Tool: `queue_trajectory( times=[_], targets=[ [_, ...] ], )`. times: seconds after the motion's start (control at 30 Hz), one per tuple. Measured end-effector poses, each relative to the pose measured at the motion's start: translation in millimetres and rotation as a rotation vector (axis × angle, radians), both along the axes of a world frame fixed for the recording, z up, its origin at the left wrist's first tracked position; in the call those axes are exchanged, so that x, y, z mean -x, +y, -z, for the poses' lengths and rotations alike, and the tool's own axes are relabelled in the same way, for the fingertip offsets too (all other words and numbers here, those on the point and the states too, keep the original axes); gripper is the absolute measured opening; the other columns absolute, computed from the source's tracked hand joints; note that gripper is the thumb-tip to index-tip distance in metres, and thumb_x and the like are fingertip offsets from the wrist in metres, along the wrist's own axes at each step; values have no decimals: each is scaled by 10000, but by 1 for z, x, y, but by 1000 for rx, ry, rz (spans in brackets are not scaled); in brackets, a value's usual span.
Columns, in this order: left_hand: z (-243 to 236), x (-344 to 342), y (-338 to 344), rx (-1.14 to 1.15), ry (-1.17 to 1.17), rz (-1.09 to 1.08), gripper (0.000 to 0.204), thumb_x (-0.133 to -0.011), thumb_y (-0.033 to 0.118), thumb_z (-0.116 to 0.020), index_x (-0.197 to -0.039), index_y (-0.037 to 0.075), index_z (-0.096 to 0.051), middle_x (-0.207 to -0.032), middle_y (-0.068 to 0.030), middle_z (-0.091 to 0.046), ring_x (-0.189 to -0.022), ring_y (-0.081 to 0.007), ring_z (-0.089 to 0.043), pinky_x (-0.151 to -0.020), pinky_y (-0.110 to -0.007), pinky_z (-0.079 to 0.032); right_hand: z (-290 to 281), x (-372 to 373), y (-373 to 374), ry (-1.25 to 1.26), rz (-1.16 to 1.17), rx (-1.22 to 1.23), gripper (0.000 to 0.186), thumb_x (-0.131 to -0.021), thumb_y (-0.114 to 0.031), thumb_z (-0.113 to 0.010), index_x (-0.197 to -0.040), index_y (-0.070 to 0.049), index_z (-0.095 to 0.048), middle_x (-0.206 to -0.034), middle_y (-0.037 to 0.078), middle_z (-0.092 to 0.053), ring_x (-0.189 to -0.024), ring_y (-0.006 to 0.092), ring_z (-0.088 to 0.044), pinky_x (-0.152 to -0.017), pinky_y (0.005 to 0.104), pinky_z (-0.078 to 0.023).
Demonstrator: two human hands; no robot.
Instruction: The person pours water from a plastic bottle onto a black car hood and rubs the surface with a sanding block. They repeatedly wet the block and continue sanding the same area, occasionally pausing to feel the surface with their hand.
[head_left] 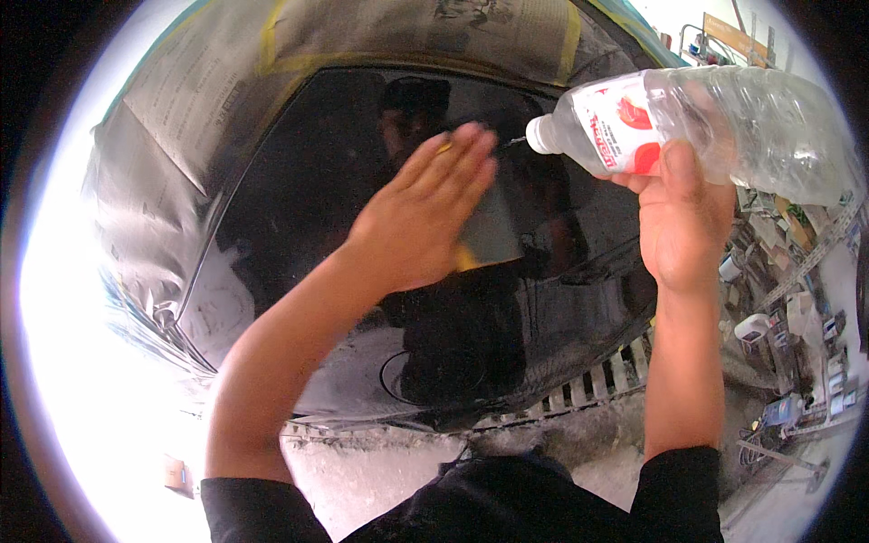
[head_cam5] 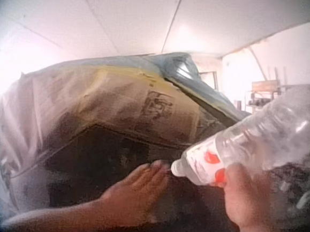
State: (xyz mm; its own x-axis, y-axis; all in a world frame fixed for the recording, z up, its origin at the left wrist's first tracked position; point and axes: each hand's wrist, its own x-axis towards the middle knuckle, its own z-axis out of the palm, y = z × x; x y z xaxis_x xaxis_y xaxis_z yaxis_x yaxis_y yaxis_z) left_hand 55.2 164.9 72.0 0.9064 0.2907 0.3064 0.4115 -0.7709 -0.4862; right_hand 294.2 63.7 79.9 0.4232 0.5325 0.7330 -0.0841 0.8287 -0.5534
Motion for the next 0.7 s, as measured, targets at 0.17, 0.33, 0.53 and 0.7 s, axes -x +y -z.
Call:
queue_trajectory(
  times=[0.17, 0.33, 0.53, 0.7],
  targets=[
    [-5, -6, 4, 21, 34, 43, 828, -840, 290, -617, -1554, -36, -353, -1678, -204, -248, -1583, -331, -171, -1293, -462, -118, -4, 0, 3, -23, 21, 17, 715, -921, -325, -777, -1445, 5, -420, -1211, 146, -660, -979, 220, -708, -724, 353, -630],
    [-6, 45, 2, -92, 156, -86, 840, -865, 381, -612, -1562, -15, -364, -1688, -182, -241, -1589, -291, -166, -1296, -436, -99, 8, -19, -4, -34, 114, -39, 682, -949, -316, -745, -1454, -4, -410, -1232, 165, -650, -1007, 256, -715, -724, 370, -648],
    [-6, -43, 10, -37, -26, 81, 889, -816, 364, -653, -1549, -42, -356, -1675, -207, -256, -1579, -326, -183, -1292, -455, -122, -1, -21, -5, -16, 12, -39, 683, -974, -299, -712, -1478, 17, -376, -1248, 179, -641, -1000, 270, -723, -738, 391, -647],
    [-14, 17, 3, -33, 159, -45, 882, -852, 397, -641, -1571, -16, -342, -1679, -192, -260, -1588, -295, -163, -1298, -431, -96, 0, -31, -14, 3, 65, -21, 681, -966, -298, -724, -1472, 8, -385, -1241, 179, -646, -992, 268, -722, -747, 396, -643]
  ],
)
